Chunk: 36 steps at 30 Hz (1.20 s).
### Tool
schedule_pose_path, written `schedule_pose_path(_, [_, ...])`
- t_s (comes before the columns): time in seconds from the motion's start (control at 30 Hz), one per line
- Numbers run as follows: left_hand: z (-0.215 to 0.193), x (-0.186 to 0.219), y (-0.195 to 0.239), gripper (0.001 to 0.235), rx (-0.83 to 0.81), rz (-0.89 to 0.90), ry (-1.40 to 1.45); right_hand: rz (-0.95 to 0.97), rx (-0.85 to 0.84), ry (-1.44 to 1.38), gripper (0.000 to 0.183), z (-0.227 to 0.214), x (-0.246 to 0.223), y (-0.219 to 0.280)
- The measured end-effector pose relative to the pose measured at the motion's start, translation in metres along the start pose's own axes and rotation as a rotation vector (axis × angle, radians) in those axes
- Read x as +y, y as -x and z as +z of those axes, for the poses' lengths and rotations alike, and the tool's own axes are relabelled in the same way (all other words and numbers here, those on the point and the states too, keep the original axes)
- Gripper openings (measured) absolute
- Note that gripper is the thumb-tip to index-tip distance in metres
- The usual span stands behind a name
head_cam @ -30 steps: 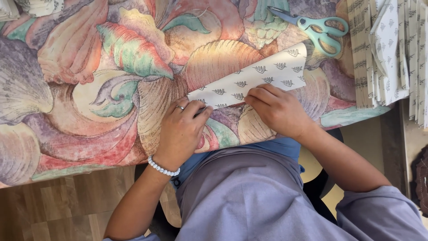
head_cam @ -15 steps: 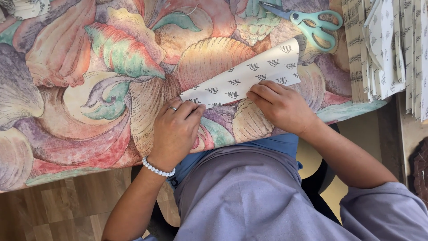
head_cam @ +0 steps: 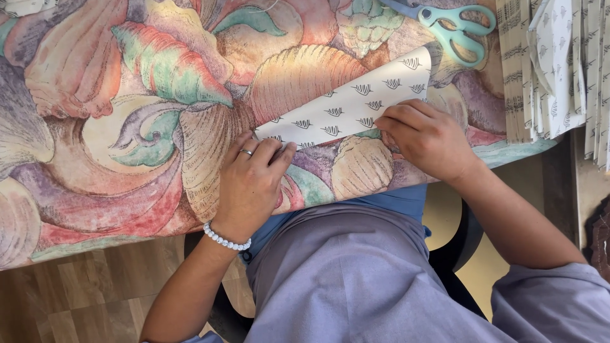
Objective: Folding printed paper sheets into triangular shapes on a table at a fast, efficient pace.
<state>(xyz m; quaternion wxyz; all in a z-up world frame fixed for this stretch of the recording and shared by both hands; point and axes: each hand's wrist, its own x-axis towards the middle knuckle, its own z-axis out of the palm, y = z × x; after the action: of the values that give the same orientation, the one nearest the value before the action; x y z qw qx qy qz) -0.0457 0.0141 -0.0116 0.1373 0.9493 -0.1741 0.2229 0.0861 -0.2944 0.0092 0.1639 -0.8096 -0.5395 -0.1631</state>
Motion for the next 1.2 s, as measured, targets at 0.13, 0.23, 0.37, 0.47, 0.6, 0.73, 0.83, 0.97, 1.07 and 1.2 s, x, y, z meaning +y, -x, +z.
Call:
schedule_pose_path(0.13, [-0.006, 0.006, -0.013, 0.019, 0.018, -0.003, 0.034, -0.021, -0.009, 0.065, 0.023, 0.0, -0.003, 0.0])
schedule_pose_path(0.23, [-0.01, 0.01, -0.018, 0.016, 0.019, -0.014, 0.058, -0.056, 0.009, 0.095, 0.023, 0.001, -0.001, 0.002])
schedule_pose_path(0.37, [-0.001, 0.008, -0.008, 0.019, -0.06, -0.04, 0.058, -0.09, 0.023, 0.119, 0.021, 0.003, 0.001, 0.002])
schedule_pose_path(0.47, [0.0, 0.004, -0.003, 0.02, -0.073, -0.038, 0.05, -0.089, 0.03, 0.116, 0.019, 0.002, -0.001, -0.004])
schedule_pose_path(0.6, [-0.001, 0.004, -0.002, 0.021, -0.052, 0.0, 0.003, -0.056, 0.047, -0.044, 0.022, 0.02, -0.016, -0.011])
schedule_pose_path(0.73, [0.003, 0.003, 0.0, 0.021, -0.06, 0.03, -0.015, -0.1, 0.085, -0.059, 0.022, 0.012, -0.043, -0.045])
schedule_pose_path(0.83, [0.003, 0.003, 0.0, 0.022, -0.048, 0.039, -0.024, -0.085, 0.086, -0.083, 0.021, 0.019, -0.045, -0.046])
schedule_pose_path(0.97, [-0.002, 0.006, -0.006, 0.02, -0.061, -0.001, 0.007, -0.062, 0.085, -0.073, 0.02, 0.017, -0.043, -0.048])
schedule_pose_path(1.07, [-0.005, 0.008, -0.008, 0.017, -0.084, -0.037, 0.015, -0.04, 0.083, -0.104, 0.019, 0.015, -0.039, -0.045])
schedule_pose_path(1.2, [-0.001, 0.006, -0.004, 0.012, -0.113, -0.048, -0.008, 0.007, 0.065, -0.1, 0.019, 0.012, -0.022, -0.025])
